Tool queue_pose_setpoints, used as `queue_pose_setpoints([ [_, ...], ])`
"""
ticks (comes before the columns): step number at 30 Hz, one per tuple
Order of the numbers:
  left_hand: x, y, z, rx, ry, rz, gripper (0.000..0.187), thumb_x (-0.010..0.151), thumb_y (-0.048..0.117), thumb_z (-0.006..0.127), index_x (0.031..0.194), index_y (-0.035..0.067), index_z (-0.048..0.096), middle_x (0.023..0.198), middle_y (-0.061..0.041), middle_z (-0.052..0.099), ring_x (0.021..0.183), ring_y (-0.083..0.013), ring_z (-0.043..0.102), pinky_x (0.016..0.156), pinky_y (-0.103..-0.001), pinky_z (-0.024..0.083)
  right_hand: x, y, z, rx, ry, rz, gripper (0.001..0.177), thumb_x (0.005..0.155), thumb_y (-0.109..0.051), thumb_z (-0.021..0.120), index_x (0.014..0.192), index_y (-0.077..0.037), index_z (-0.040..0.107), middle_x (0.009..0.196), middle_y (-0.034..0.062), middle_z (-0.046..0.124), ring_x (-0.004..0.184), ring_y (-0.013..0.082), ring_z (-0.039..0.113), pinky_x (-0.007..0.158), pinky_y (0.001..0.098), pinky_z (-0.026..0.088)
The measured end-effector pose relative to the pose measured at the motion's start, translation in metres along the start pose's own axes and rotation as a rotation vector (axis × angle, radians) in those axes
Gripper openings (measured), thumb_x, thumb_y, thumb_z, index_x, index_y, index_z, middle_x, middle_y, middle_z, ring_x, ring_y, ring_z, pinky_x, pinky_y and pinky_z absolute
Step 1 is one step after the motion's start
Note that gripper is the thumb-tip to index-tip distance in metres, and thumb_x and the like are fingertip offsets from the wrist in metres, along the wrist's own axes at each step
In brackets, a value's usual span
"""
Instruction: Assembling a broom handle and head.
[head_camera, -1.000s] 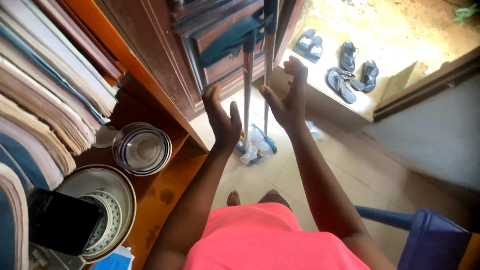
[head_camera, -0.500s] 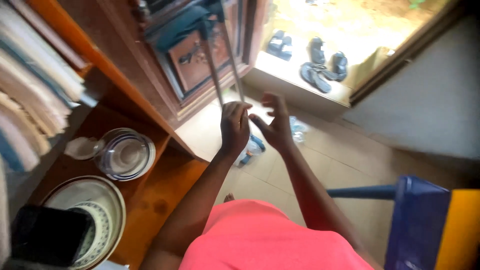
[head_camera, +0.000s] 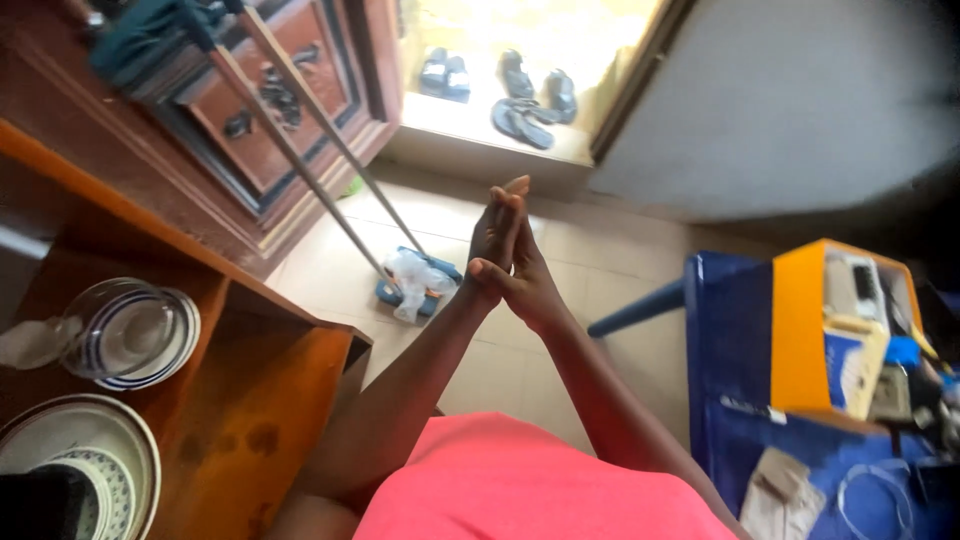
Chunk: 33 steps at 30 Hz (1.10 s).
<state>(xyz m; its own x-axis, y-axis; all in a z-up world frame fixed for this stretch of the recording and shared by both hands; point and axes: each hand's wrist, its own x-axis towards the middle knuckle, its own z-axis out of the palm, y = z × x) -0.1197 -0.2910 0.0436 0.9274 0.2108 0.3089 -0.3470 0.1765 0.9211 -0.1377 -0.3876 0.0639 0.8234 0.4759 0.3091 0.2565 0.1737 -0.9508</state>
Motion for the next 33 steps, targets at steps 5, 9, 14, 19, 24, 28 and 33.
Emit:
queue_pose_setpoints([
  [5, -0.034, 0.015, 0.05, -0.158, -0.228, -0.061, 0.07, 0.103, 0.054, 0.058, 0.153, 0.008, 0.044, 0.154, -0.012, 0.048, 0.147, -0.0245, 0.045, 0.119, -0.037, 0.036, -0.05, -0.022, -0.036, -0.026, 0.041, 0.118, 0.093, 0.085, -0.053, 0.078, 0.158, -0.015, 0.037, 0.168, 0.0135, 0.031, 0.154, 0.0376, 0.033, 0.121, 0.0542, 0.034],
  [9, -0.059, 0.006, 0.075, -0.277, -0.413, -0.328, 0.07, 0.094, 0.054, 0.065, 0.145, 0.007, 0.053, 0.141, -0.009, 0.057, 0.126, -0.0282, 0.06, 0.098, -0.039, 0.052, -0.082, -0.028, -0.056, 0.067, 0.123, 0.058, 0.065, 0.086, -0.058, 0.076, 0.131, -0.011, 0.066, 0.164, 0.0104, 0.038, 0.147, 0.0341, 0.044, 0.115, 0.056, 0.043],
  [14, -0.083, -0.002, 0.11, -0.347, -0.521, -0.402, 0.059, 0.098, 0.052, 0.063, 0.138, 0.009, 0.062, 0.125, -0.01, 0.065, 0.117, -0.0188, 0.066, 0.094, -0.034, 0.056, -0.116, -0.016, -0.075, 0.126, 0.311, 0.034, 0.047, 0.097, -0.052, 0.069, 0.113, -0.009, 0.077, 0.131, 0.0116, 0.066, 0.134, 0.0287, 0.058, 0.113, 0.0489, 0.045],
  [19, -0.101, -0.001, 0.138, -0.322, -0.542, -0.346, 0.047, 0.105, 0.045, 0.062, 0.134, 0.008, 0.067, 0.112, -0.01, 0.064, 0.106, -0.0161, 0.066, 0.088, -0.031, 0.055, -0.144, -0.03, -0.08, 0.084, 0.488, -0.006, 0.039, 0.101, -0.043, 0.069, 0.108, -0.006, 0.077, 0.119, 0.0108, 0.068, 0.126, 0.0247, 0.061, 0.11, 0.0445, 0.048],
  [24, -0.116, 0.002, 0.154, -0.281, -0.682, -0.456, 0.054, 0.101, 0.052, 0.056, 0.136, 0.012, 0.064, 0.102, -0.006, 0.067, 0.097, -0.0138, 0.067, 0.082, -0.03, 0.057, -0.167, -0.047, -0.076, 0.083, 0.625, 0.009, 0.036, 0.098, -0.04, 0.072, 0.106, -0.005, 0.077, 0.12, 0.0102, 0.068, 0.119, 0.0239, 0.062, 0.105, 0.0418, 0.047],
  [28, -0.138, 0.011, 0.154, -0.279, -0.779, -0.512, 0.054, 0.101, 0.054, 0.056, 0.136, 0.013, 0.063, 0.102, -0.006, 0.066, 0.096, -0.0124, 0.066, 0.079, -0.029, 0.056, -0.193, -0.037, -0.067, 0.015, 0.754, 0.055, 0.038, 0.095, -0.045, 0.07, 0.105, -0.009, 0.077, 0.116, 0.0113, 0.074, 0.121, 0.0245, 0.066, 0.105, 0.0408, 0.05],
  [33, -0.165, 0.008, 0.144, -0.244, -0.847, -0.501, 0.057, 0.099, 0.057, 0.057, 0.134, 0.012, 0.064, 0.1, -0.007, 0.069, 0.093, -0.0128, 0.069, 0.078, -0.029, 0.058, -0.223, -0.026, -0.043, 0.043, 0.87, 0.099, 0.042, 0.093, -0.047, 0.074, 0.103, -0.006, 0.075, 0.12, 0.0143, 0.071, 0.127, 0.0244, 0.063, 0.106, 0.044, 0.047],
])
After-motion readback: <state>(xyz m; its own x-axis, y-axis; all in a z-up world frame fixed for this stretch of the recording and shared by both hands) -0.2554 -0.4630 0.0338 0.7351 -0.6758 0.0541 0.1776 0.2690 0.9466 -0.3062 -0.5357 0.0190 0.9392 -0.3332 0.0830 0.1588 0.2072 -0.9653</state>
